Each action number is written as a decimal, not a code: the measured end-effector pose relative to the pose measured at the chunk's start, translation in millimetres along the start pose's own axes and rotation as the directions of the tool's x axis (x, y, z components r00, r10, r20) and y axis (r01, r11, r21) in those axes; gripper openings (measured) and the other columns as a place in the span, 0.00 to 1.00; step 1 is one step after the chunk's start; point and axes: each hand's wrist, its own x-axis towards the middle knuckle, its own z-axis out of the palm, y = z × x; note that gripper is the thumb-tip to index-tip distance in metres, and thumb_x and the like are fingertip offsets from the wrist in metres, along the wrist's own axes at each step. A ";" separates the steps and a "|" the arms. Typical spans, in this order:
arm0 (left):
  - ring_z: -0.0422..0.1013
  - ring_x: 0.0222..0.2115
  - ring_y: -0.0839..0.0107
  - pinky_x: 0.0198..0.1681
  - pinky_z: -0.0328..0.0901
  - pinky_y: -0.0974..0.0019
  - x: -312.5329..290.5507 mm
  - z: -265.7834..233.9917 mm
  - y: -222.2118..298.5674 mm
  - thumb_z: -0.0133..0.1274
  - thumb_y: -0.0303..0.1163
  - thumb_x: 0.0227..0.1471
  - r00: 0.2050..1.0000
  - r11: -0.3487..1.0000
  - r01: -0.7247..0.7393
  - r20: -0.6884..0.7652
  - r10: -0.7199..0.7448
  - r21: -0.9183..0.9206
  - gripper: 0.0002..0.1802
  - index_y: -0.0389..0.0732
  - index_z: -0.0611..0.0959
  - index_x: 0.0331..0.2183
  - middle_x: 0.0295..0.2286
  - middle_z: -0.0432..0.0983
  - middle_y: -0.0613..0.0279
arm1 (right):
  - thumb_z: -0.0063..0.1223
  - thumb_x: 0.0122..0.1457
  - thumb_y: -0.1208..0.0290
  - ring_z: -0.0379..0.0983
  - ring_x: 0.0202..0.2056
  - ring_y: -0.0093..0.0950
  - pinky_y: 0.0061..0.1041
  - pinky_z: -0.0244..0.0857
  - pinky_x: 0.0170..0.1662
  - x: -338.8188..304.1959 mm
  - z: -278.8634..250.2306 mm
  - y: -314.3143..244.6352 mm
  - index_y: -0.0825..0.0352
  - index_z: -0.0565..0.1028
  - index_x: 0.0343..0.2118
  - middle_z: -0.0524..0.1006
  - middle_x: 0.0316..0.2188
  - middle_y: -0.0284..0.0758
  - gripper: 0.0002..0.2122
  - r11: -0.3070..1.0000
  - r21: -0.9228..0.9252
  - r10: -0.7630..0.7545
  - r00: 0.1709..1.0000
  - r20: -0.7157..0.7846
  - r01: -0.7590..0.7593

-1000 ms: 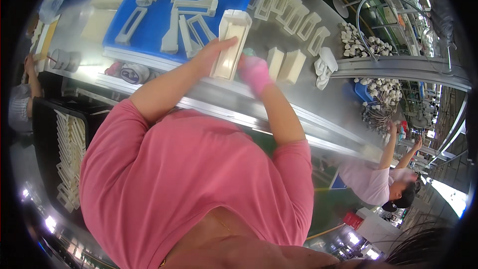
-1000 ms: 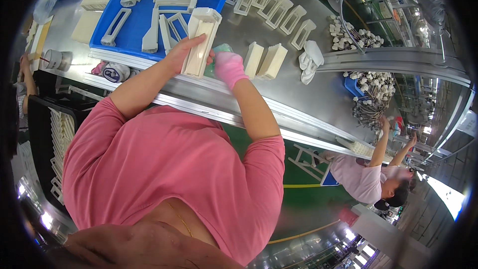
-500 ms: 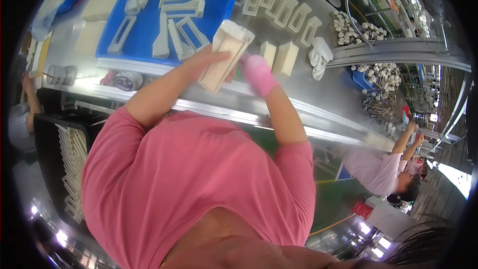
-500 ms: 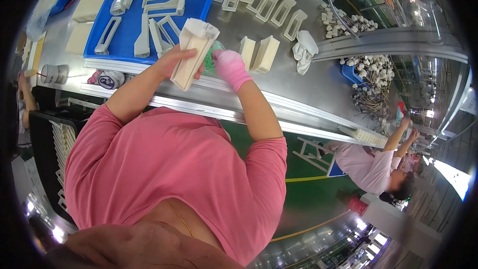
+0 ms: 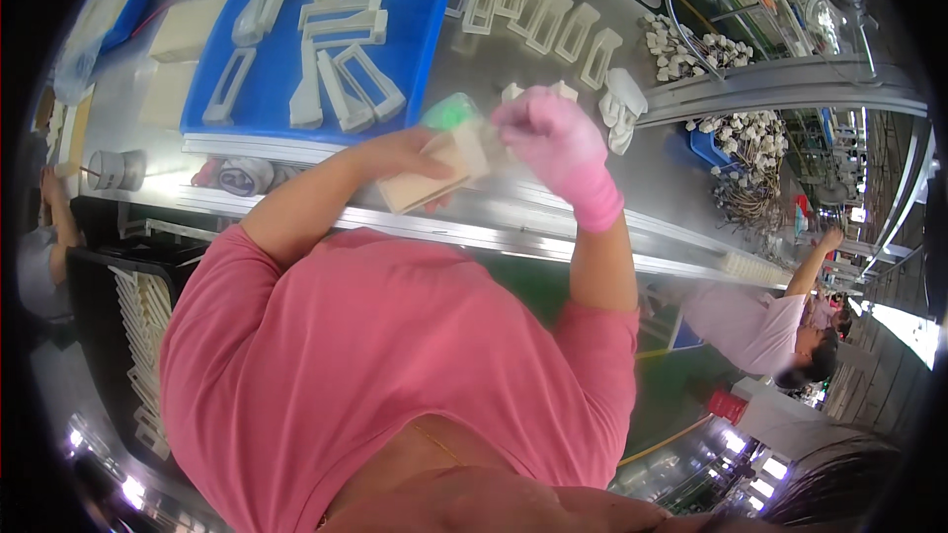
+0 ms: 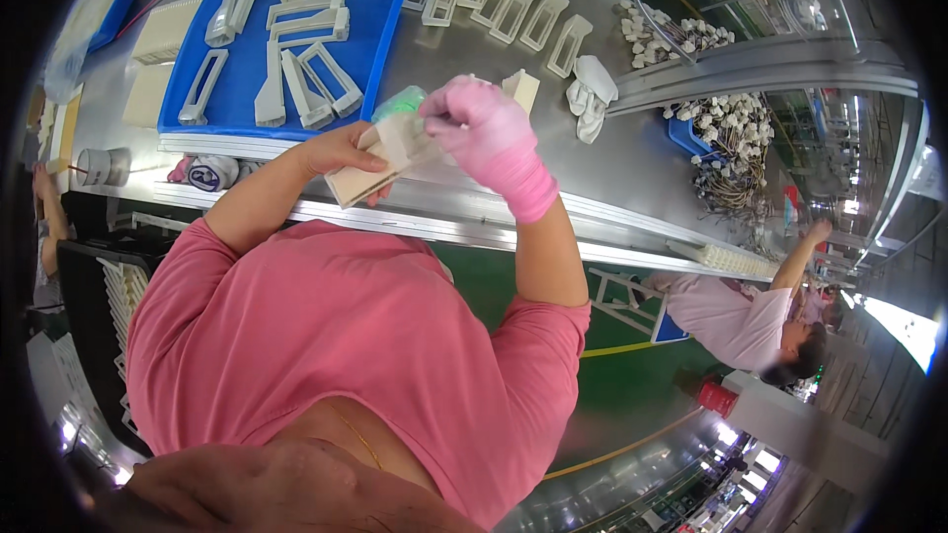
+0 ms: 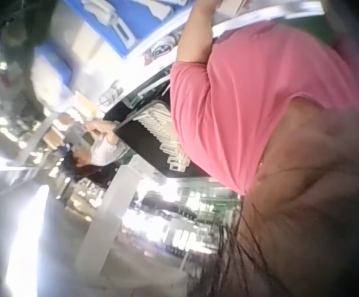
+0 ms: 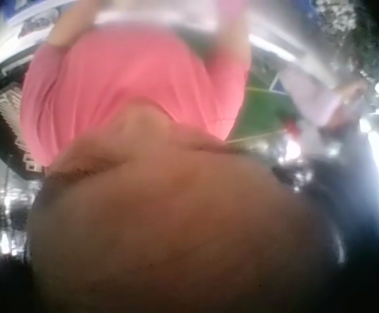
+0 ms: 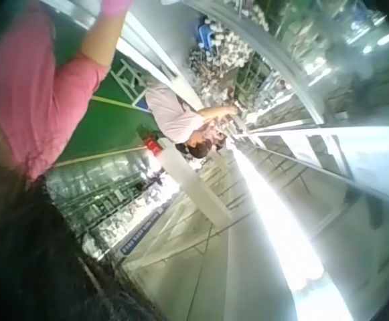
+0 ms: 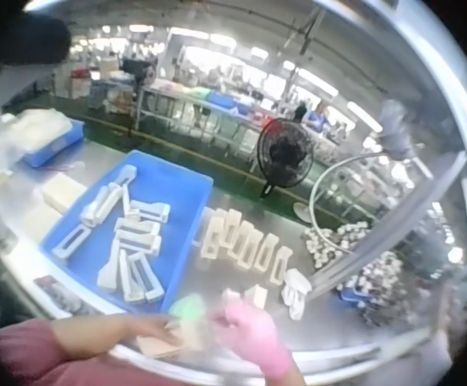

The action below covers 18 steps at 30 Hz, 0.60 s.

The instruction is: The person inserts foam pads into plastic frames at an assembly line station. The person then gathers the assembled frames, carries them across the room, and places them onto another conveyor workbench.

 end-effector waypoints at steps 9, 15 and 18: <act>0.71 0.19 0.63 0.20 0.66 0.64 -3.9 0.6 1.5 0.53 0.33 0.42 0.964 0.974 0.190 0.163 -0.209 0.124 0.23 0.31 0.66 0.38 0.21 0.71 0.49 | 0.53 0.36 0.77 0.65 0.22 0.34 0.30 0.59 0.25 -5.6 8.4 4.0 0.63 0.67 0.17 0.67 0.16 0.33 0.06 0.994 -0.050 -0.086 0.977 0.197 0.098; 0.70 0.17 0.66 0.19 0.67 0.66 -8.5 7.8 1.9 0.52 0.33 0.42 0.996 0.988 0.050 0.066 -0.060 0.143 0.22 0.31 0.67 0.38 0.20 0.70 0.51 | 0.53 0.36 0.80 0.64 0.21 0.32 0.28 0.59 0.25 -8.5 17.8 -9.0 0.63 0.69 0.22 0.67 0.19 0.33 0.08 0.936 -0.249 -0.243 0.969 0.054 0.249; 0.70 0.17 0.68 0.19 0.67 0.68 -9.8 10.5 -0.8 0.52 0.34 0.44 0.999 0.992 0.018 -0.038 -0.013 0.128 0.21 0.33 0.67 0.38 0.20 0.70 0.54 | 0.53 0.37 0.79 0.65 0.27 0.32 0.27 0.59 0.32 -15.4 19.4 -21.7 0.66 0.71 0.28 0.69 0.25 0.35 0.11 0.964 -0.221 -0.150 0.989 0.002 0.147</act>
